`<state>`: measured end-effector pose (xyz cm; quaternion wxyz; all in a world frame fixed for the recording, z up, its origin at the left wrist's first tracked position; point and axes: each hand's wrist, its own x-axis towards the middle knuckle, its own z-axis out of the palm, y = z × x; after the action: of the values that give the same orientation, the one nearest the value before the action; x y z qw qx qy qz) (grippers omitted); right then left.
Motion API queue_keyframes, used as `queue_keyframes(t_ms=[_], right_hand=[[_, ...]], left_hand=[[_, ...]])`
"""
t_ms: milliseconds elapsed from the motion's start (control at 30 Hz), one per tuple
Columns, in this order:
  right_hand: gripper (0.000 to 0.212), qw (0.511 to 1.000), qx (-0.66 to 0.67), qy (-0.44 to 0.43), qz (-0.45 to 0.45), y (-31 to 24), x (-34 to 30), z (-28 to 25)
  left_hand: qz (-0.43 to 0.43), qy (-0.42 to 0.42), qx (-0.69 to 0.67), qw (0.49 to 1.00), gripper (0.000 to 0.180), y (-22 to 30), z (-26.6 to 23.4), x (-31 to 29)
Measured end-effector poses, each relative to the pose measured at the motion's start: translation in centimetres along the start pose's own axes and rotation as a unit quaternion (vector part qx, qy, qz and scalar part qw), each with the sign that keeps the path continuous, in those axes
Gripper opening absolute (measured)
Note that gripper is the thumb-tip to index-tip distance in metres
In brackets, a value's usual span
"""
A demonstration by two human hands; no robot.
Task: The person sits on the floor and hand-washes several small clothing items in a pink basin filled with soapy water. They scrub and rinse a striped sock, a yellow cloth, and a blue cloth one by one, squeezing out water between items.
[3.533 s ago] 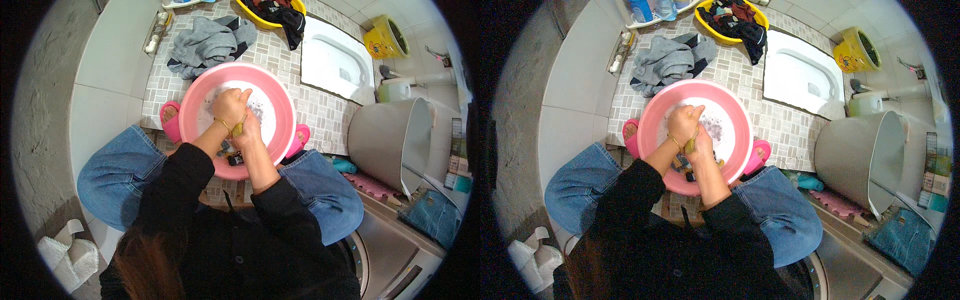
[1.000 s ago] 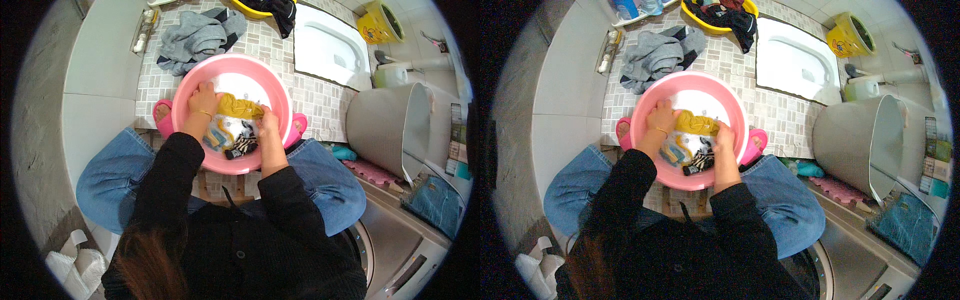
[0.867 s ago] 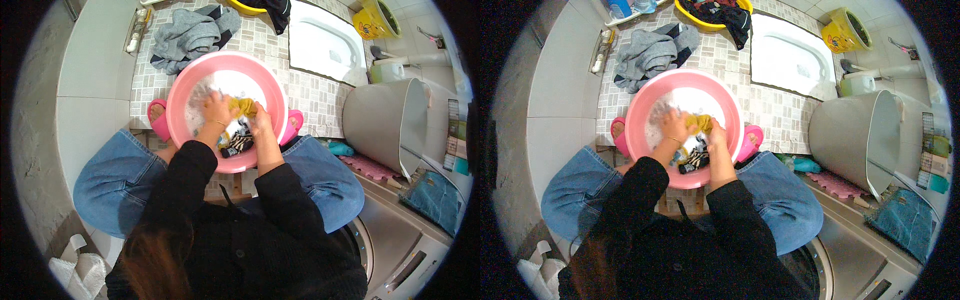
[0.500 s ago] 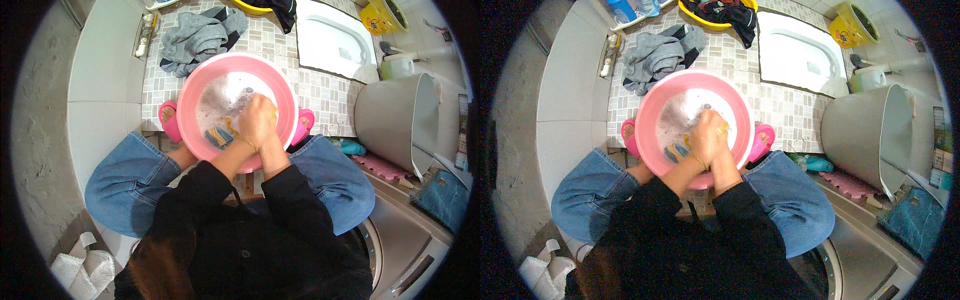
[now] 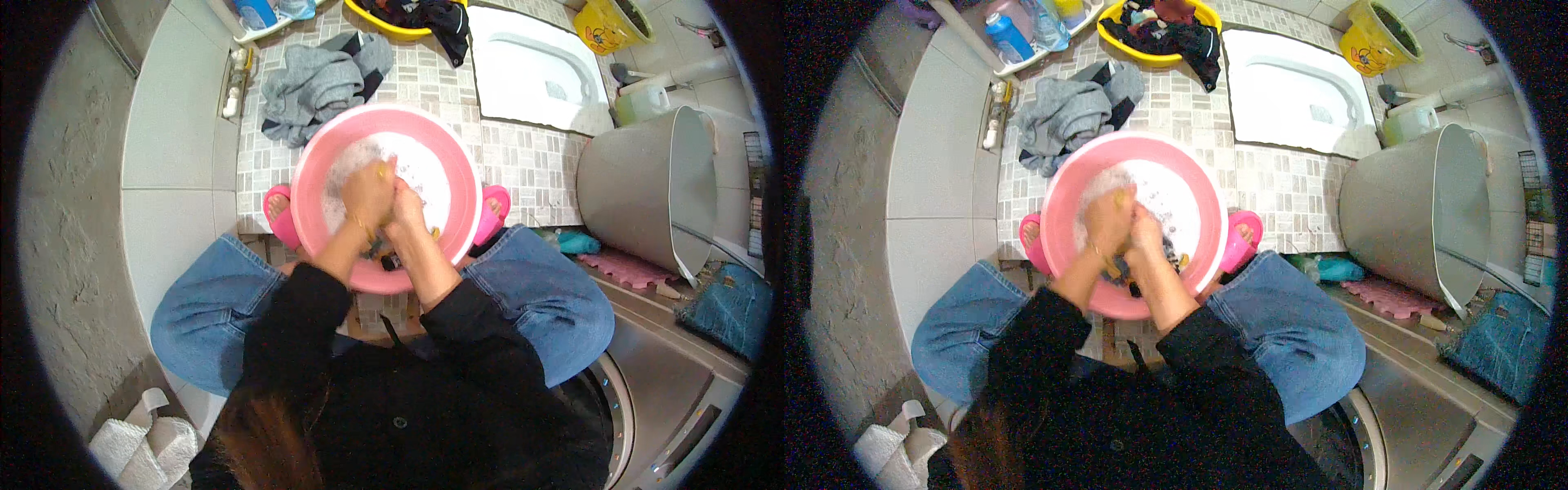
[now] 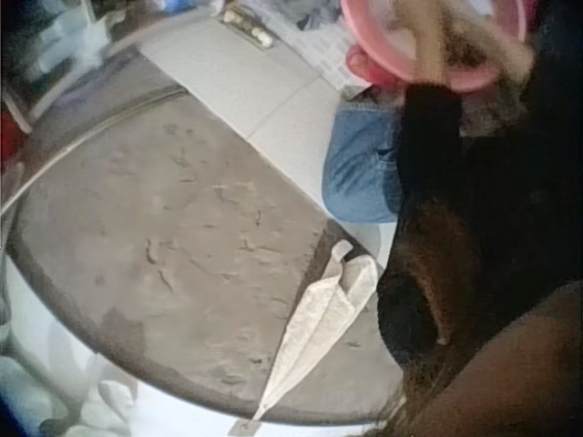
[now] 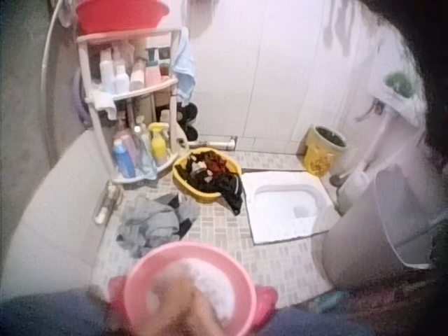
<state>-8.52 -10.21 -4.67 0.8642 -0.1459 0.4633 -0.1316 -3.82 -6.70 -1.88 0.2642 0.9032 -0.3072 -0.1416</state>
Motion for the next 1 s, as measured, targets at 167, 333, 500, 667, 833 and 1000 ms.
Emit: queue_keyframes(t_ms=[167,333,500,667,833,1000], right_hand=[[0.032,0.991,0.070,-0.071,0.090,-2.3,1.5,-3.3],[0.041,0.997,-0.065,-0.021,0.023,-1.5,-0.5,0.0],[0.050,0.969,-0.187,0.131,-0.096,-5.3,1.6,-3.0],[0.058,0.951,-0.277,0.116,-0.079,-4.1,1.7,-4.2],[0.043,0.997,-0.073,0.024,-0.013,-5.6,-0.1,-2.2],[0.021,0.983,-0.037,-0.182,-0.001,-5.5,0.4,-3.7]], left_hand=[[0.009,0.009,-0.120,0.993,0.039,2.7,1.0,-4.3],[0.006,0.018,0.038,0.999,0.041,-6.6,0.6,2.1],[-0.222,-0.108,-0.342,0.906,0.040,-9.7,-1.1,2.6],[-0.151,-0.241,-0.681,0.675,0.029,-9.1,-2.3,2.0],[-0.113,-0.266,-0.674,0.680,0.032,-8.2,-3.1,1.7],[-0.145,-0.201,-0.733,0.633,0.044,-9.2,-1.9,1.3]])
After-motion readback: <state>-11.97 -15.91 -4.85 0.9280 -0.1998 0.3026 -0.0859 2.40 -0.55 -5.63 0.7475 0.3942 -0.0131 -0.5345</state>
